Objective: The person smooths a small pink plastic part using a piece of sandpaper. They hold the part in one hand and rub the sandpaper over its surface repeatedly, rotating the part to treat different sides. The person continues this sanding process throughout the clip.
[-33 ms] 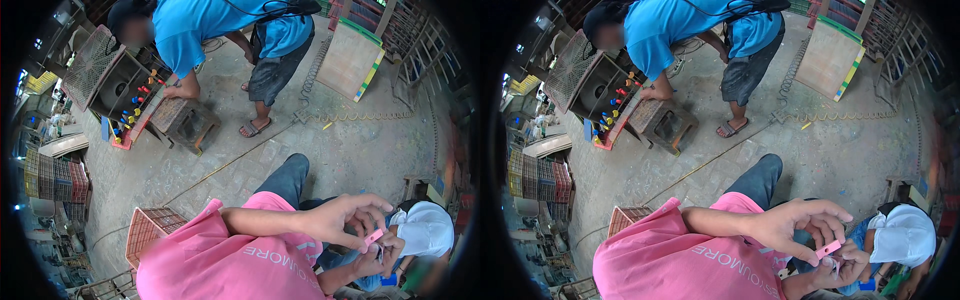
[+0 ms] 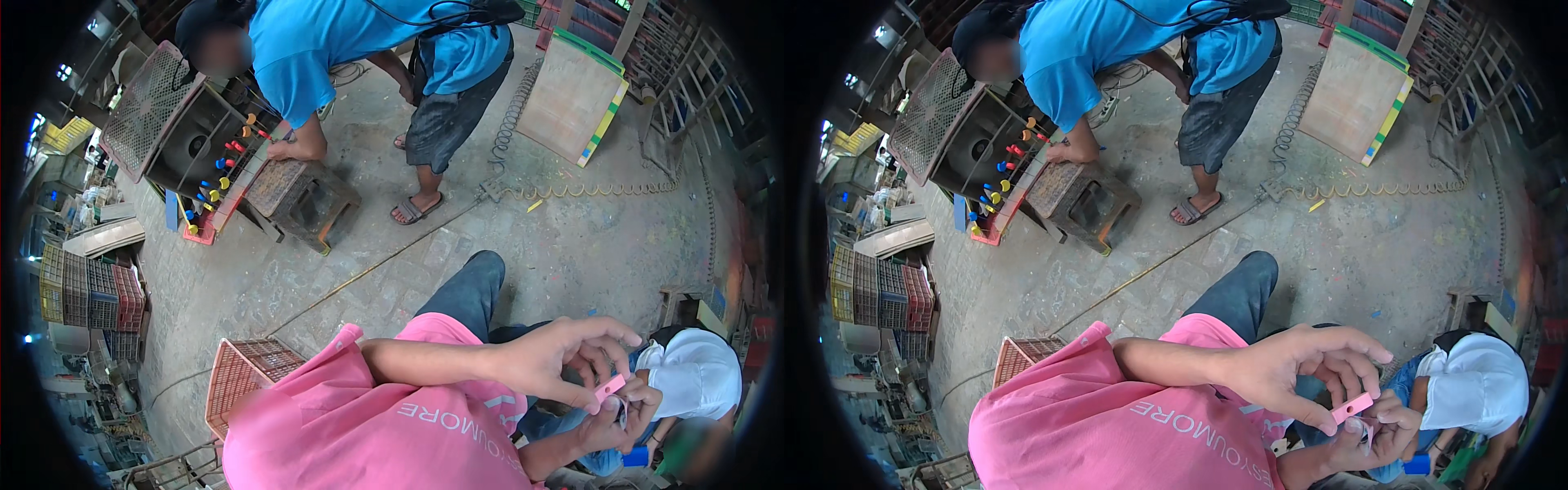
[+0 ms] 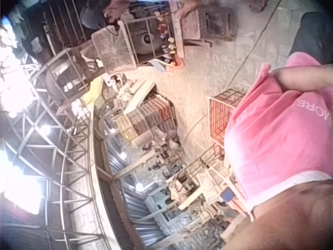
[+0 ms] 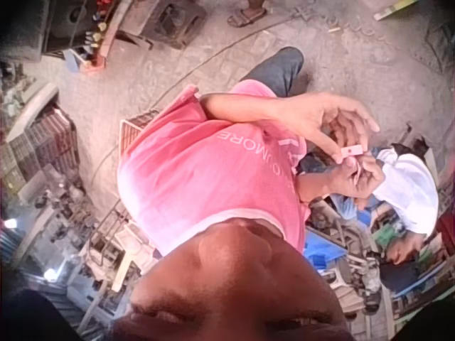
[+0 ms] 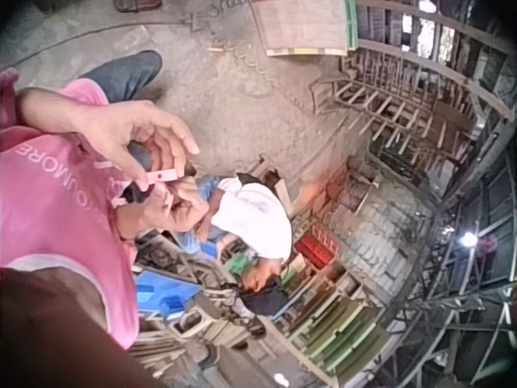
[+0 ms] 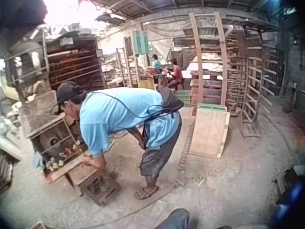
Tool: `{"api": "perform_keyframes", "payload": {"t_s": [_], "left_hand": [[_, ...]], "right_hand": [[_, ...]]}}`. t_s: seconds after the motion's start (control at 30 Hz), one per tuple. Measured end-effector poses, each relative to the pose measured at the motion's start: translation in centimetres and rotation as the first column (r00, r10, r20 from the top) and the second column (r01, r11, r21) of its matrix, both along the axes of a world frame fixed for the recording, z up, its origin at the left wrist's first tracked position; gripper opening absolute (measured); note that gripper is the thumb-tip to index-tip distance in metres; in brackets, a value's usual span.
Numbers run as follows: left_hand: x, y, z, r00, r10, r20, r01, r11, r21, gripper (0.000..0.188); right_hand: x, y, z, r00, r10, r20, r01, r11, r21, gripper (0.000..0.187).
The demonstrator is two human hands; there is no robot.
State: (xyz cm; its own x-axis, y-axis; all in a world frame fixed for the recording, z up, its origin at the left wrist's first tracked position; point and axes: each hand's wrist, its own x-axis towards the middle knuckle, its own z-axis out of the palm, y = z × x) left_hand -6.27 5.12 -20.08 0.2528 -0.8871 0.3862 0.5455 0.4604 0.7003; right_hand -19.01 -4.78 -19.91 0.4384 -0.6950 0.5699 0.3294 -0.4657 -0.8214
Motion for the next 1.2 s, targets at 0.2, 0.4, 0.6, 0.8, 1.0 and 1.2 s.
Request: {"api": "perform_keyframes", "payload": {"t_s": [0.2, 0.4, 0.6, 0.8, 1.0, 1.2], "left_hand": [[0.1, 0.1, 0.2, 0.999, -0.050, 0.007, 0.050, 0.999, 0.017, 0.073], [0.0, 0.2, 0.1, 0.995, -0.086, -0.051, 0.088, 0.996, 0.032, 0.049], [0.3, 0.0, 0.6, 0.990, 0.132, 0.052, -0.130, 0.991, -0.033, 0.014], [-0.3, -0.2, 0.5, 0.992, 0.117, -0.043, -0.117, 0.993, 0.001, 0.012], [-0.1, -0.6, 0.1, 0.987, 0.146, -0.074, -0.151, 0.986, -0.073, 0.011], [0.1, -0.1, 0.0, 0.987, 0.160, -0.019, -0.157, 0.983, 0.093, 0.015]], "right_hand": [[0.0, -1.0, 0.2, 1.000, -0.018, -0.015, 0.017, 0.998, -0.060, 0.041], [-0.2, -1.3, 0.2, 0.999, 0.025, 0.037, -0.024, 0.999, -0.047, 0.040], [-1.3, -0.7, -0.4, 0.990, 0.101, -0.096, -0.111, 0.988, -0.104, 0.071], [-1.0, -0.2, -1.4, 0.989, -0.081, -0.120, 0.059, 0.982, -0.182, 0.054], [-0.8, -0.8, -2.5, 0.991, -0.117, -0.067, 0.084, 0.925, -0.371, 0.037], [-0.2, -1.0, -2.7, 0.995, -0.097, -0.034, 0.071, 0.886, -0.458, 0.028]]}}
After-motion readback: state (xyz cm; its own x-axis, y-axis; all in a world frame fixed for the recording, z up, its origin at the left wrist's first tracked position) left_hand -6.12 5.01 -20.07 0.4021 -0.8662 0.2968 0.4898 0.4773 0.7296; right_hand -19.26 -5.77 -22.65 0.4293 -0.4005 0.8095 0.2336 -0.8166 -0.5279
